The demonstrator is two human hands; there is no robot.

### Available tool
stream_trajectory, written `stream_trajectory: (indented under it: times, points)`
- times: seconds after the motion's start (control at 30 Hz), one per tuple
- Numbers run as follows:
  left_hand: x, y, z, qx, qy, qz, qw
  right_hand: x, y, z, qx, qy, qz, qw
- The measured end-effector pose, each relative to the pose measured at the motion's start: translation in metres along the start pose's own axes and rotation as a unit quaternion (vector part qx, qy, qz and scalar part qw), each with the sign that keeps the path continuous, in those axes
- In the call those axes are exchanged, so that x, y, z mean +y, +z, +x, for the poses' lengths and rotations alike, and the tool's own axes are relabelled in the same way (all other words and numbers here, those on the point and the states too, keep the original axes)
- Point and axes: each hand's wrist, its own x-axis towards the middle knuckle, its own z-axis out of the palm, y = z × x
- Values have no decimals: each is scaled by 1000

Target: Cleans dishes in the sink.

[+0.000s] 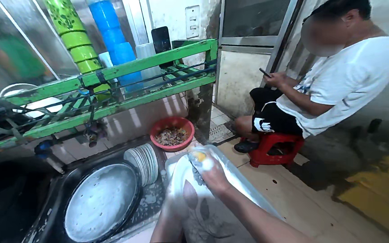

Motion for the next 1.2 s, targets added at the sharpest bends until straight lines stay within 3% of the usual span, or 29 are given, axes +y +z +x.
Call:
stream_trajectory:
  times: [0.17,0.3,0.37,0.47,0.5,0.53,0.6,0.63,0.7,0.77,0.83,0.87,0.9,0.97,1.0,1.07,1.13,1.2]
  points:
    - [-2,-11,-9,42,-54,45,997,-30,18,-33,13,-172,55,984]
    - [19,11,-13,74,-105,69,989,-9,1,-6,-56,2,-4,998]
    - [11,5,-16,56,-107,43,992,-12,0,-14,-73,2,22,997]
    - [9,5,-19,56,-104,84,990,-37,23,-44,-20,-237,96,966]
    - [9,3,-19,50,-91,97,990,-43,24,-42,-16,-257,90,962]
    - [6,2,-20,49,-75,90,992,-43,18,-38,-42,-208,87,973]
    - [1,-2,-23,16,-75,83,994,-38,-1,-11,-116,-1,36,993]
    - [-2,-3,-25,8,-75,87,993,-34,-7,6,-116,72,4,991]
    - [-2,1,-30,24,-91,76,993,-37,-15,18,-122,119,-37,985]
    - [1,1,-30,8,-102,15,995,-55,-17,-7,-145,16,-18,989]
    - [3,-10,-24,-51,-96,-14,994,-66,7,-39,-24,-214,50,975]
    - [2,-17,-21,-86,-84,-20,993,-65,13,-41,10,-275,82,958]
    - [3,-18,-20,-89,-73,-13,993,-60,11,-37,-3,-254,101,962]
    - [5,-12,-26,-48,-69,-10,996,-43,-3,-15,-72,-62,73,993]
    - [4,-10,-30,-31,-73,-4,997,-37,-7,-1,-68,16,36,997]
    - [5,-7,-33,-20,-92,-28,995,-39,-14,7,-70,59,-5,996]
    - [6,-12,-27,-94,-102,-85,987,-57,-12,-18,-102,-34,16,994]
    - [4,-21,-20,-152,-95,-105,978,-70,6,-43,-31,-203,74,976]
